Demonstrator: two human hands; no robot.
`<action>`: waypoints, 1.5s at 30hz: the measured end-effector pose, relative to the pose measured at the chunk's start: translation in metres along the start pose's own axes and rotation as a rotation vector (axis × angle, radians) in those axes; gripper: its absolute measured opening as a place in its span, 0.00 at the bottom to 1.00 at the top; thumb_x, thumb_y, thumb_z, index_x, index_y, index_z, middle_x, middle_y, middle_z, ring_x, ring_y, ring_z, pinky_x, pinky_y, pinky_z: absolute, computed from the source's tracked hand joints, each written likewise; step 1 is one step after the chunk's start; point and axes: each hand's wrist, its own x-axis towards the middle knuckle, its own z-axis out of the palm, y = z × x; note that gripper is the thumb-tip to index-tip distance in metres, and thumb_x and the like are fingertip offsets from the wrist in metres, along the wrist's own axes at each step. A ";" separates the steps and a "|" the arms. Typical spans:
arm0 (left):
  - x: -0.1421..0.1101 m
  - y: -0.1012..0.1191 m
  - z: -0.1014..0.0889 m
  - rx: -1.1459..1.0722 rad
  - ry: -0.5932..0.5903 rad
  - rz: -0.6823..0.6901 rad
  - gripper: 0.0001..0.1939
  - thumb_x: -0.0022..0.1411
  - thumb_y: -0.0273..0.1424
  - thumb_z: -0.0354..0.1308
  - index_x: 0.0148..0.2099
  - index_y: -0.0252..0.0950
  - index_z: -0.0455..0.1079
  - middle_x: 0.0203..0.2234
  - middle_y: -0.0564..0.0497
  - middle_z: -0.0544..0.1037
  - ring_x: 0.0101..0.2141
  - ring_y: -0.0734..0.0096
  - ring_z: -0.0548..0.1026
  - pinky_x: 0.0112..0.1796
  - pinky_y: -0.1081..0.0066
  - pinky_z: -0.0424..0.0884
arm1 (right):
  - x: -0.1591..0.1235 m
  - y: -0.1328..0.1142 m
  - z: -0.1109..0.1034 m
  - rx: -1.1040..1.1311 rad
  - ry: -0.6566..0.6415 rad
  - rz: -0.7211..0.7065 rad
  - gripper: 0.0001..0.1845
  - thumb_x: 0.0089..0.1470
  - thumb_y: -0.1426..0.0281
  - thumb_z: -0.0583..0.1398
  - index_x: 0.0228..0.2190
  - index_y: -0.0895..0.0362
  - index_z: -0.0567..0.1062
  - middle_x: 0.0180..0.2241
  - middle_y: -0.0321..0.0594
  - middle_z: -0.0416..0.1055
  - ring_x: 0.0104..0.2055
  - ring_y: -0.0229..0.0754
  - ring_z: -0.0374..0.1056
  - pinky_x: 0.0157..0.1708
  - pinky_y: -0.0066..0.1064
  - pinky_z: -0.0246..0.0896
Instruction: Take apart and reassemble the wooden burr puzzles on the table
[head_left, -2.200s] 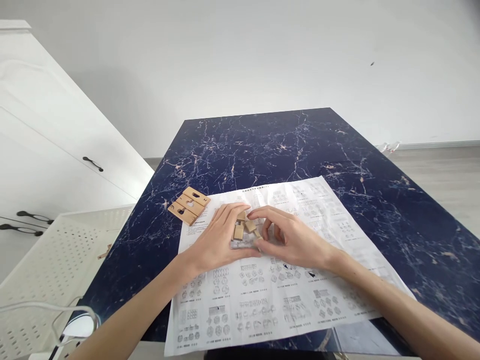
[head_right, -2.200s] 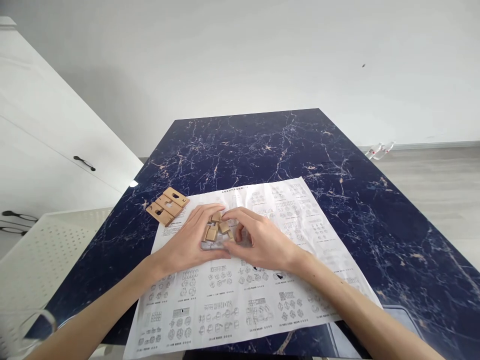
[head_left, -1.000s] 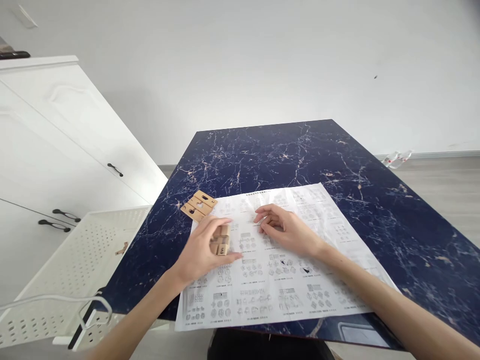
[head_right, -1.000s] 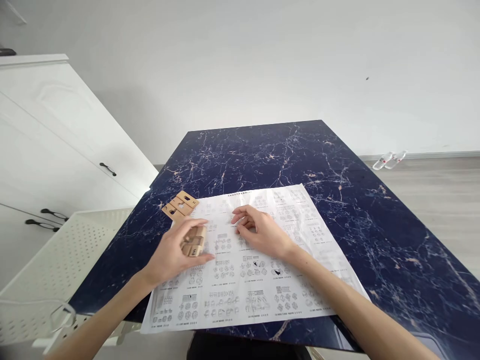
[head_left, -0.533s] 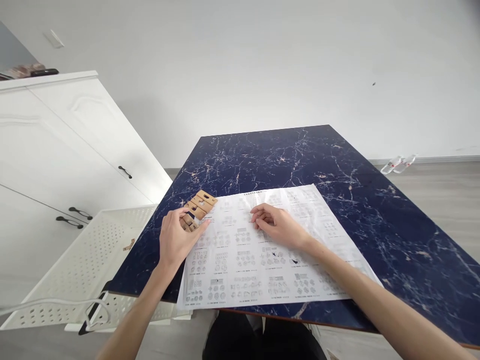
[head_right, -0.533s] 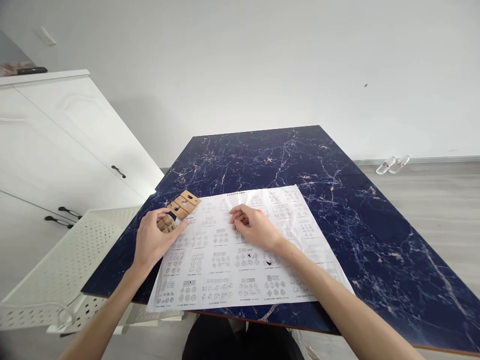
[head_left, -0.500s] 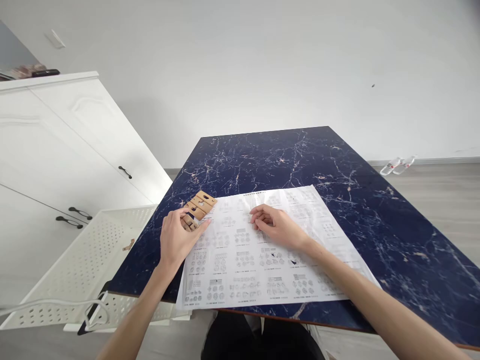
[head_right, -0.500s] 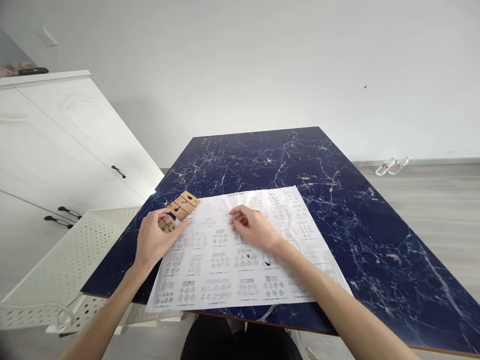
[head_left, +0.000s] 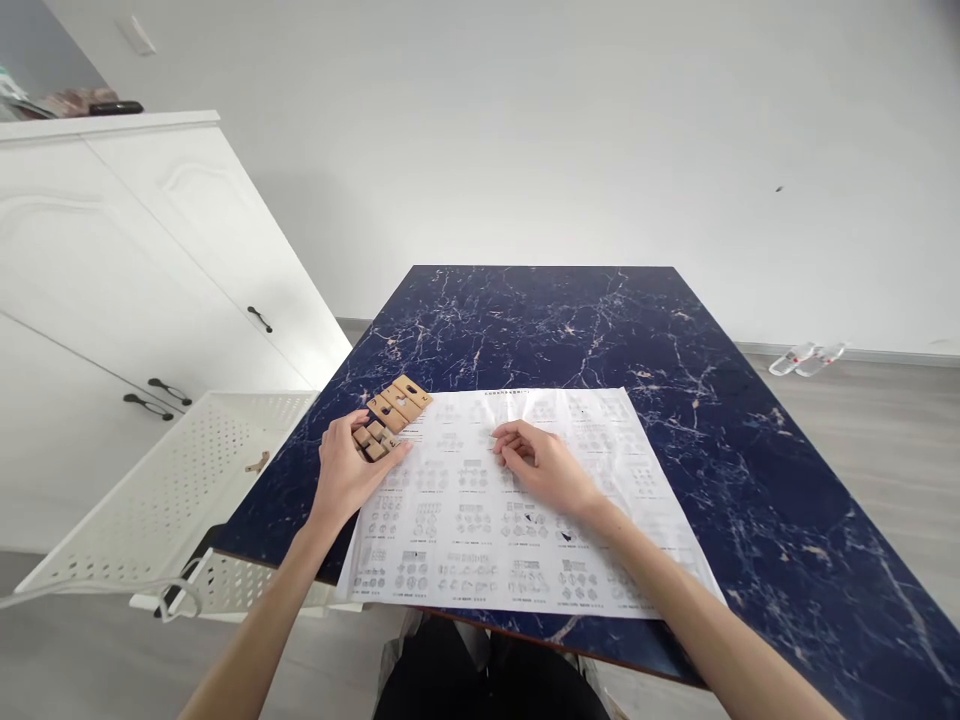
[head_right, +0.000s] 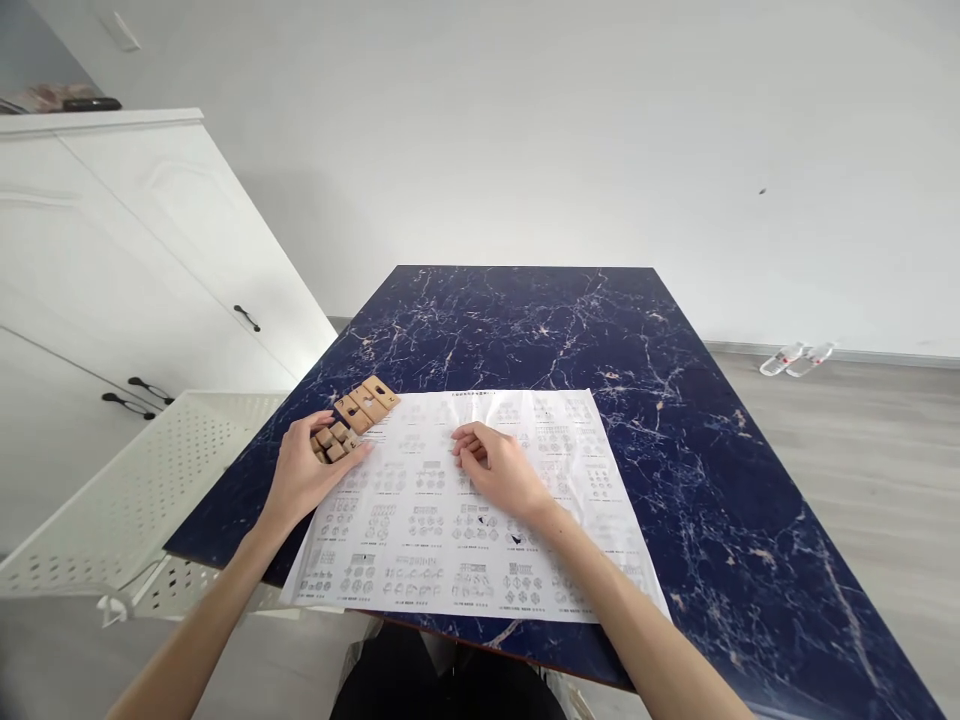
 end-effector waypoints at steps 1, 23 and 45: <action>-0.003 -0.002 -0.001 -0.010 -0.008 0.011 0.42 0.53 0.55 0.72 0.62 0.41 0.65 0.57 0.39 0.75 0.61 0.38 0.73 0.63 0.40 0.68 | 0.000 0.001 0.000 -0.002 0.004 0.000 0.09 0.66 0.70 0.57 0.46 0.52 0.75 0.41 0.42 0.81 0.40 0.44 0.78 0.42 0.39 0.76; -0.034 -0.015 -0.014 -0.018 -0.039 0.058 0.36 0.63 0.53 0.68 0.65 0.38 0.66 0.61 0.38 0.77 0.62 0.40 0.73 0.64 0.45 0.67 | -0.058 -0.016 -0.026 -0.216 -0.119 0.033 0.19 0.68 0.58 0.61 0.57 0.48 0.73 0.55 0.46 0.80 0.50 0.52 0.80 0.48 0.45 0.78; -0.034 -0.024 -0.013 -0.124 0.003 0.074 0.37 0.59 0.51 0.71 0.63 0.38 0.67 0.61 0.36 0.77 0.62 0.40 0.74 0.63 0.46 0.70 | -0.174 0.033 -0.030 -0.090 0.480 0.101 0.27 0.65 0.46 0.64 0.53 0.55 0.77 0.44 0.51 0.83 0.39 0.50 0.81 0.40 0.39 0.80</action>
